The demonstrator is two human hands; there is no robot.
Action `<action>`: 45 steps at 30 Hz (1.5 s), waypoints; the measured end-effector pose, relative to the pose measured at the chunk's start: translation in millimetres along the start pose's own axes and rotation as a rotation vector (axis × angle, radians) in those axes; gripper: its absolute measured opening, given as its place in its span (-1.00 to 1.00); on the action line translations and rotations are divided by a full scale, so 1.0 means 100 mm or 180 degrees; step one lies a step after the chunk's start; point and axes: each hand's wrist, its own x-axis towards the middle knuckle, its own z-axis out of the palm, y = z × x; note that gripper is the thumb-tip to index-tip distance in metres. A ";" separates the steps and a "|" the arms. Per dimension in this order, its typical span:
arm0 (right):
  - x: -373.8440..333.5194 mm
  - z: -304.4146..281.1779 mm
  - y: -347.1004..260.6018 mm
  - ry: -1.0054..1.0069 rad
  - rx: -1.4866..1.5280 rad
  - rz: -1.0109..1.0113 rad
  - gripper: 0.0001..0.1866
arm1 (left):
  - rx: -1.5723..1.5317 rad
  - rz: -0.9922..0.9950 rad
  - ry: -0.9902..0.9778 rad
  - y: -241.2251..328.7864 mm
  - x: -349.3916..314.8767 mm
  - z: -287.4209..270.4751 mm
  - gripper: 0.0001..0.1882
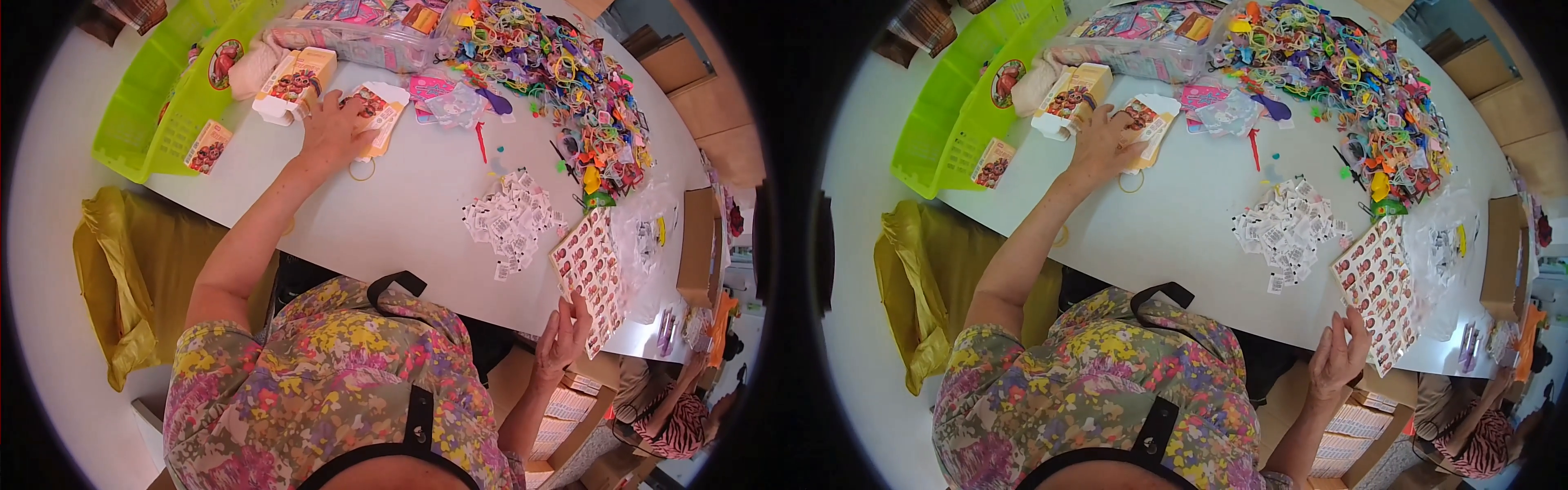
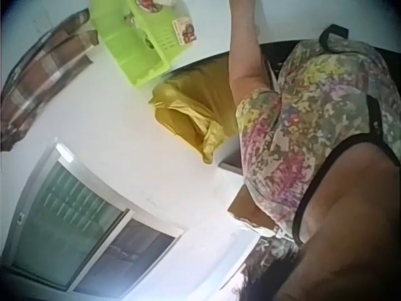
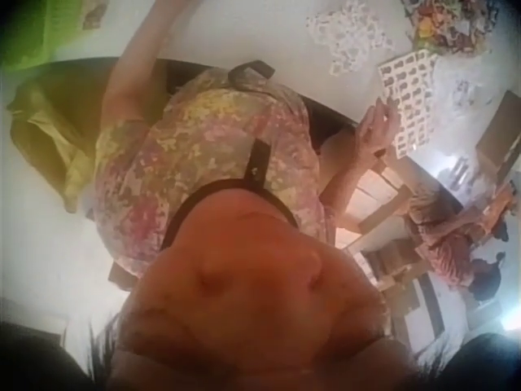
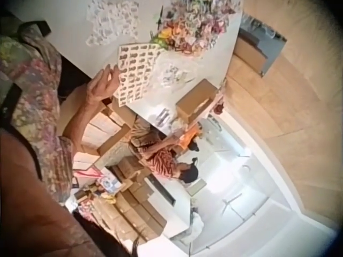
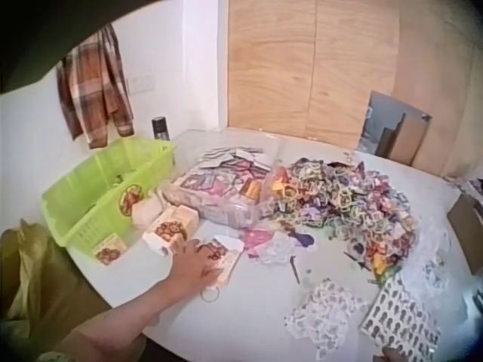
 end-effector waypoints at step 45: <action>0.14 0.85 -0.97 0.0163 0.3857 0.2296 -0.72 | -0.4676 -0.0127 -0.1586 1.30 -1.38 -0.04 -0.49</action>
